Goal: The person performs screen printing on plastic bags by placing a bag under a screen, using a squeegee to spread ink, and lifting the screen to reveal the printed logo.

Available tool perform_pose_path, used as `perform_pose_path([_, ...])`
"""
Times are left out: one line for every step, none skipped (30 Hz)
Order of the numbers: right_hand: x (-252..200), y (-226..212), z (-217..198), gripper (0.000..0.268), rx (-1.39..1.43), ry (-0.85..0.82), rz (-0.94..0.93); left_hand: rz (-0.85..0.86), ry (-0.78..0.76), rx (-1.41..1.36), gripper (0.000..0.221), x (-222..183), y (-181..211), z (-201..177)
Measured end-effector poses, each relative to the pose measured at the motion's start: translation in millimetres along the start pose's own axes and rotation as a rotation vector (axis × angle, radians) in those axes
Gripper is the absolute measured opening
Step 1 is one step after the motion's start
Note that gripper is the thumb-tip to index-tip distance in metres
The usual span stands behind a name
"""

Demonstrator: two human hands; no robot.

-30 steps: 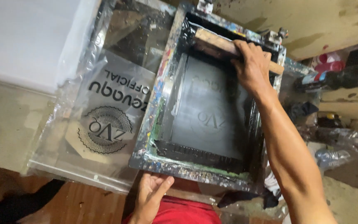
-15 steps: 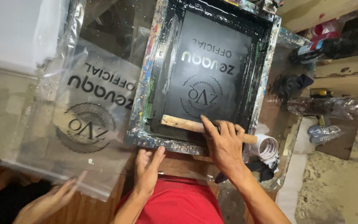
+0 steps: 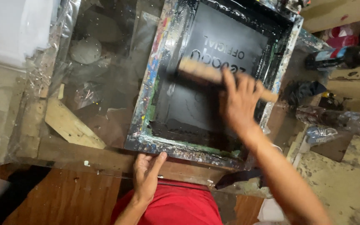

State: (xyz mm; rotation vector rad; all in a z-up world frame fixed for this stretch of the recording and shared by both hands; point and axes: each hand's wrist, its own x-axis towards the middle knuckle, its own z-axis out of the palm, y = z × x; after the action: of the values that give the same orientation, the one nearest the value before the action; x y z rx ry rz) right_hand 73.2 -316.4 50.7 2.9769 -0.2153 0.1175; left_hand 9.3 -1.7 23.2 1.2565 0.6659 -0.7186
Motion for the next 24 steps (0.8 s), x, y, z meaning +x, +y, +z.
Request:
perform_pose_path([22, 12, 6, 0.071, -0.035, 0.028, -0.004, 0.009, -0.007, 0.009, 0.019, 1, 1, 1])
perform_pose_path([43, 22, 12, 0.070, -0.065, 0.054, -0.016, 0.017, -0.007, 0.016, 0.021, -2, 1, 0])
perform_pose_path([66, 30, 12, 0.070, -0.057, 0.050, -0.027, 0.015, 0.007, 0.012, 0.021, -4, 0, -1])
perform_pose_path([93, 38, 12, 0.075, -0.069, 0.081, -0.023, -0.005, 0.010, 0.059, 0.021, -3, 0, -1])
perform_pose_path([120, 45, 9, 0.081, -0.082, 0.112, -0.020, -0.024, 0.012, 0.105, 0.022, -3, 1, -1])
perform_pose_path([127, 49, 7, 0.081, -0.085, 0.123, -0.013, -0.013, 0.005, 0.108, 0.022, -6, 5, -1])
perform_pose_path([135, 54, 4, 0.078, -0.031, 0.085, -0.041, -0.017, 0.010, 0.144, 0.027, -9, 8, -2])
perform_pose_path([145, 58, 0, 0.076, 0.023, 0.055, -0.072, -0.014, 0.018, 0.177, 0.031, -11, 13, -2])
perform_pose_path([135, 53, -16, 0.076, 0.020, 0.074, -0.068, 0.005, 0.012, 0.177, 0.031, -15, 15, -5])
perform_pose_path([127, 47, -30, 0.071, 0.132, 0.080, -0.066, 0.015, 0.012, 0.306, 0.040, -17, 16, -6])
perform_pose_path([119, 41, -42, 0.066, 0.244, 0.085, -0.065, 0.025, 0.014, 0.434, 0.052, -18, 17, -8])
perform_pose_path([101, 37, -62, 0.066, 0.239, 0.094, -0.073, 0.034, 0.014, 0.425, 0.052, -25, 26, -5])
perform_pose_path([82, 32, -81, 0.051, 0.401, 0.084, -0.116, 0.065, -0.103, 0.246, 0.044, -31, 34, -2])
perform_pose_path([56, 27, -98, 0.036, 0.565, 0.060, -0.149, 0.080, -0.220, 0.074, 0.043, -42, 40, -1])
perform_pose_path([34, 18, -123, 0.036, 0.562, 0.054, -0.147, 0.075, -0.222, 0.072, 0.043, -53, 54, 3])
perform_pose_path([13, 9, -148, 0.029, 0.574, 0.091, -0.157, 0.126, -0.286, 0.055, 0.041, -62, 69, 6])
perform_pose_path([-8, 0, -173, 0.023, 0.586, 0.128, -0.167, 0.177, -0.349, 0.037, 0.043, -71, 84, 11])
perform_pose_path([-29, -7, -190, 0.023, 0.585, 0.137, -0.169, 0.186, -0.352, 0.038, 0.043, -76, 99, 14])
perform_pose_path([-51, -14, -207, 0.027, 0.559, 0.164, -0.053, 0.308, -0.445, 0.090, 0.047, -82, 114, 18])
perform_pose_path([-75, -21, -224, 0.033, 0.533, 0.186, 0.068, 0.426, -0.539, 0.145, 0.051, -89, 128, 21])
perform_pose_path([-75, -16, -222, 0.033, 0.533, 0.193, 0.071, 0.430, -0.542, 0.149, 0.051, -92, 136, 25])
perform_pose_path([-74, -11, -221, 0.039, 0.496, 0.364, 0.016, 0.380, -0.579, 0.140, 0.054, -94, 145, 30])
perform_pose_path([-74, -6, -220, 0.051, 0.454, 0.534, -0.040, 0.329, -0.615, 0.131, 0.057, -97, 154, 36])
perform_pose_path([-64, -7, -227, 0.051, 0.448, 0.539, -0.030, 0.328, -0.625, 0.138, 0.057, -92, 158, 37])
